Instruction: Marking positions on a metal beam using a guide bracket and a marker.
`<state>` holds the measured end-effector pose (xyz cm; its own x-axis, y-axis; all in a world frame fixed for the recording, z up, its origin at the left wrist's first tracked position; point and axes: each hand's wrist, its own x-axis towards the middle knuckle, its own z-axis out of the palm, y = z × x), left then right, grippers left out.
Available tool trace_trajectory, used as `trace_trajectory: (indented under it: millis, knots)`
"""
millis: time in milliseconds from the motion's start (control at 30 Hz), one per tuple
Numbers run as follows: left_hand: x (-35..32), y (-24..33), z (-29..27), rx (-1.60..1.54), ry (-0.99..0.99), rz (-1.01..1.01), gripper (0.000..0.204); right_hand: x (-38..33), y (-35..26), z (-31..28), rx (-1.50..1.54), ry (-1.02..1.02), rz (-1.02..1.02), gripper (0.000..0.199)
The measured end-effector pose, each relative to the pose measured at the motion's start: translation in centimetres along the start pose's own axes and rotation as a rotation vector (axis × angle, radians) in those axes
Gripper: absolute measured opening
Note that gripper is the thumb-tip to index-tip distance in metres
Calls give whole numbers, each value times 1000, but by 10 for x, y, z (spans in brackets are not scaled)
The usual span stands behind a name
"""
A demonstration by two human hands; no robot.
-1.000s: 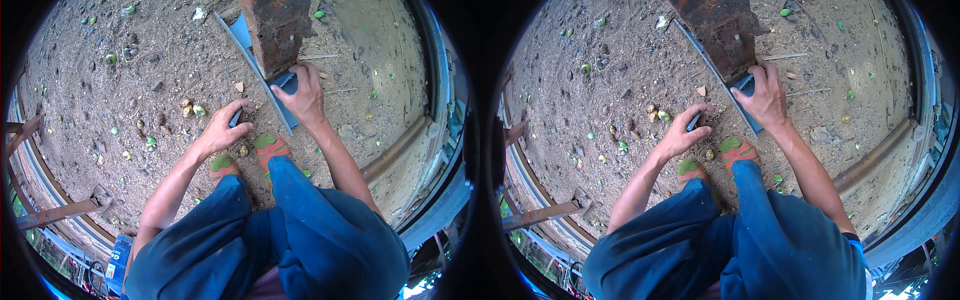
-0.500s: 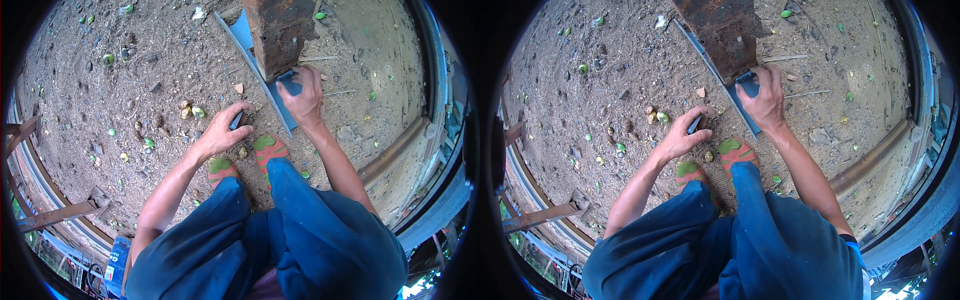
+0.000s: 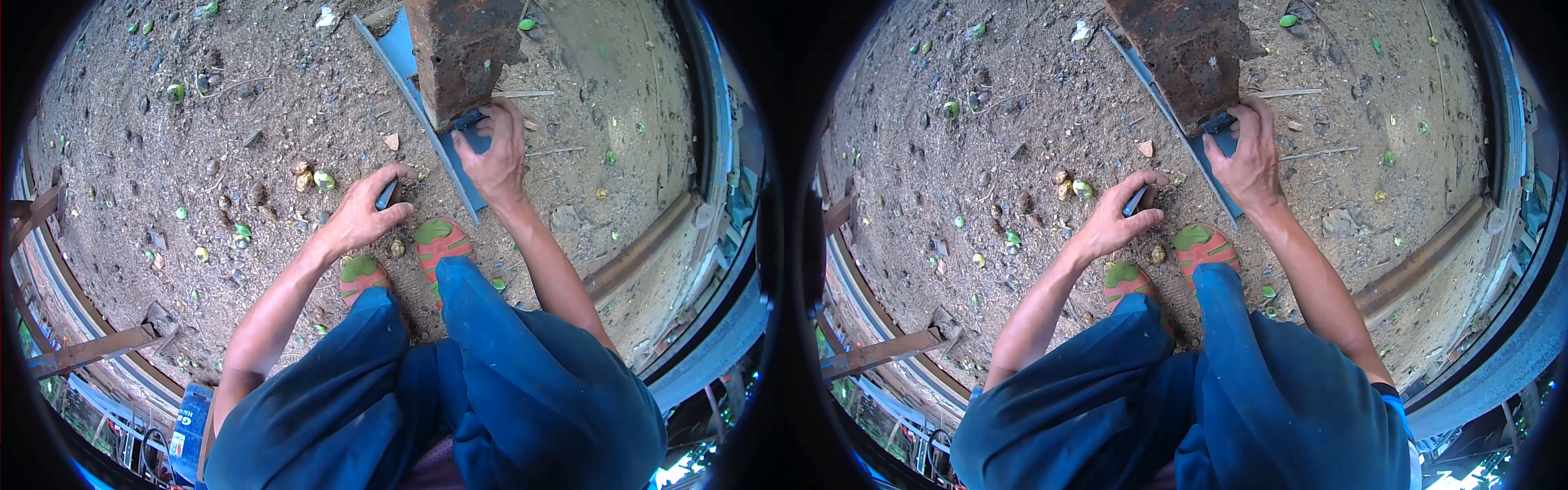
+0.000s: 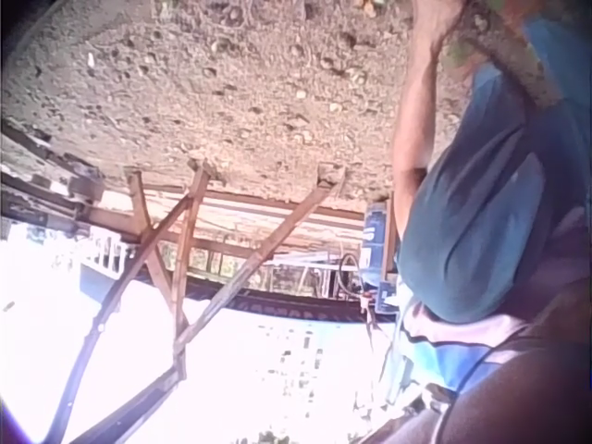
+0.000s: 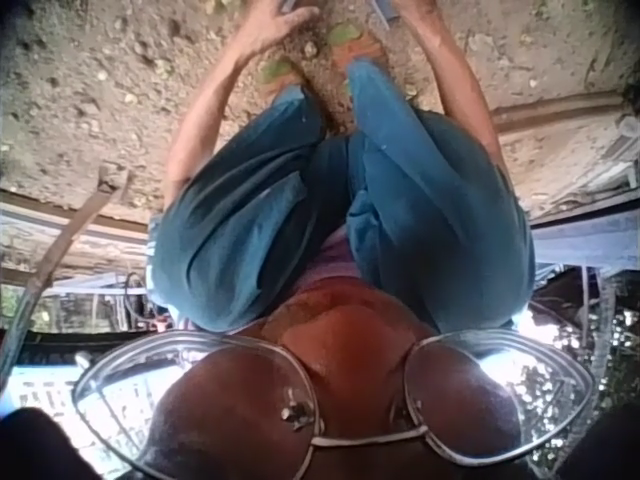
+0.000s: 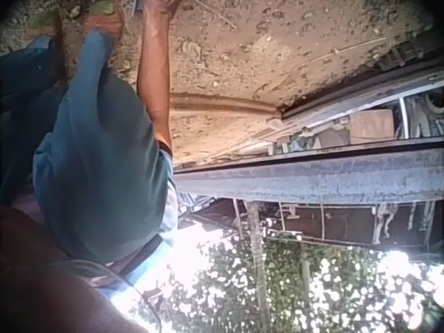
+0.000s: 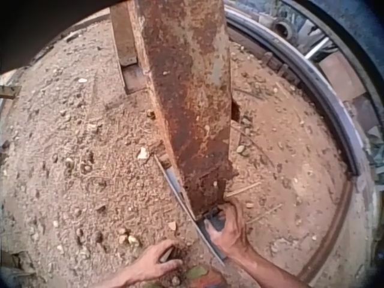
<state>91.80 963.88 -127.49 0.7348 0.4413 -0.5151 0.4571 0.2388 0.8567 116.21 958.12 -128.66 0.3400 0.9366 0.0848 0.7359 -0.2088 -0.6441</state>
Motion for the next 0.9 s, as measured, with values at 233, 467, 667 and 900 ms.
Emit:
trace_trajectory:
  millis: [233, 467, 667, 900]
  knots:
    - [1, -4, 1, 18, 12, 18, 48, -1, -2, -3, 12, -21, 4, 56]
    - [1, -12, 1, -3, 49, 61, 49, -28, -18, -16, 70, -29, 164, 49]
    - [8, -2, 0, -11, -25, -32, 48, -40, -5, -8, 505, -127, 704, 55]
    - [9, -8, 2, 14, -2, 26, 49, -22, -9, 5, 744, -45, 765, 61]
